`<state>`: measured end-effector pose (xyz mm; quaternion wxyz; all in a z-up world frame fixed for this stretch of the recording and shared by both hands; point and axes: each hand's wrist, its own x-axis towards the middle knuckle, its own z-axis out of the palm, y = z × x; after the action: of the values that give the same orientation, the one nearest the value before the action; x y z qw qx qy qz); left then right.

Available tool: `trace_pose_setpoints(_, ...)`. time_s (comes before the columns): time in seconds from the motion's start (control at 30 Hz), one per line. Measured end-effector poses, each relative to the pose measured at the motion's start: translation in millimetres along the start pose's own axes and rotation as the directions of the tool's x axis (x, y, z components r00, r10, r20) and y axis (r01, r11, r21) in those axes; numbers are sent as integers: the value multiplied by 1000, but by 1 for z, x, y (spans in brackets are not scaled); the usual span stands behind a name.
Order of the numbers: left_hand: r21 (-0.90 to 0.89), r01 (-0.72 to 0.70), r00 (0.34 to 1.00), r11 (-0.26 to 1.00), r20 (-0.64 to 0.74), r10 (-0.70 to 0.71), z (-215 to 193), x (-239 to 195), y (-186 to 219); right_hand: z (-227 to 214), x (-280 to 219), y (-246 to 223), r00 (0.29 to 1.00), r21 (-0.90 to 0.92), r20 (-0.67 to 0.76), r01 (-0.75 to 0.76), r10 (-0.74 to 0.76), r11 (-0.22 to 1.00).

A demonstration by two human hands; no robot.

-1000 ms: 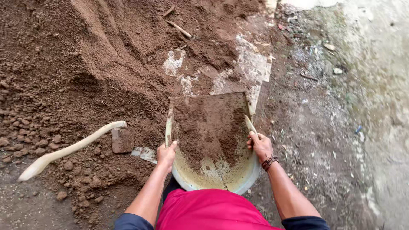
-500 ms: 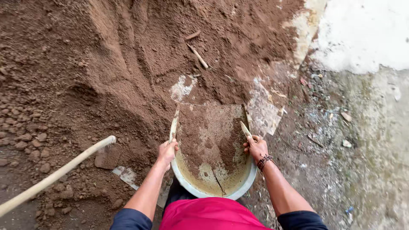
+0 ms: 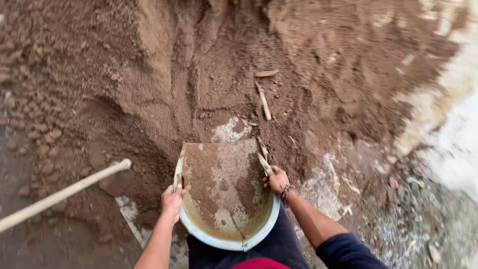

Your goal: The person uses a small hand hoe to scoop soil from a large pile into a white basin. They repeatedly fill the basin, carry it to a nearby spot, and dump the soil onto a growing pile before returning to refill the basin.

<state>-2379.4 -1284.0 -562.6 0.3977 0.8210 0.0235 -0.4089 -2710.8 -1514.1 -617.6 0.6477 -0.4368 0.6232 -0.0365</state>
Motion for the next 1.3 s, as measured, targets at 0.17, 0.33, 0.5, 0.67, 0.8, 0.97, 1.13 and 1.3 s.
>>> trace_pose_setpoints(0.17,-71,124,978,990,-158,-134,71,65,-54,-13,150,-14,999,-399,37,31,-17,916)
trace_pose_setpoints(0.33,9,231,948,973,-228,-223,124,140,-99,2,259,21,998,-493,61,46,-19,869)
trace_pose_setpoints(0.5,74,109,968,991,-235,-89,163,239,-136,31,344,77,991,-492,31,128,-129,861)
trace_pose_setpoints(0.67,142,-6,963,990,-266,44,182,316,-123,54,408,105,970,-162,3,242,-245,957)
trace_pose_setpoints(0.8,243,-43,962,969,-250,105,191,359,-115,53,435,109,986,-92,8,169,-169,981)
trace_pose_setpoints(0.97,241,-238,904,941,-299,306,185,377,-143,25,450,69,985,-726,-74,56,-159,685)
trace_pose_setpoints(1.13,619,14,828,786,-448,338,190,421,-118,12,506,15,874,-826,-160,137,-460,547)
trace_pose_setpoints(1.3,725,-288,830,626,-138,541,252,398,-93,23,543,-6,897,-816,-242,17,-370,577)
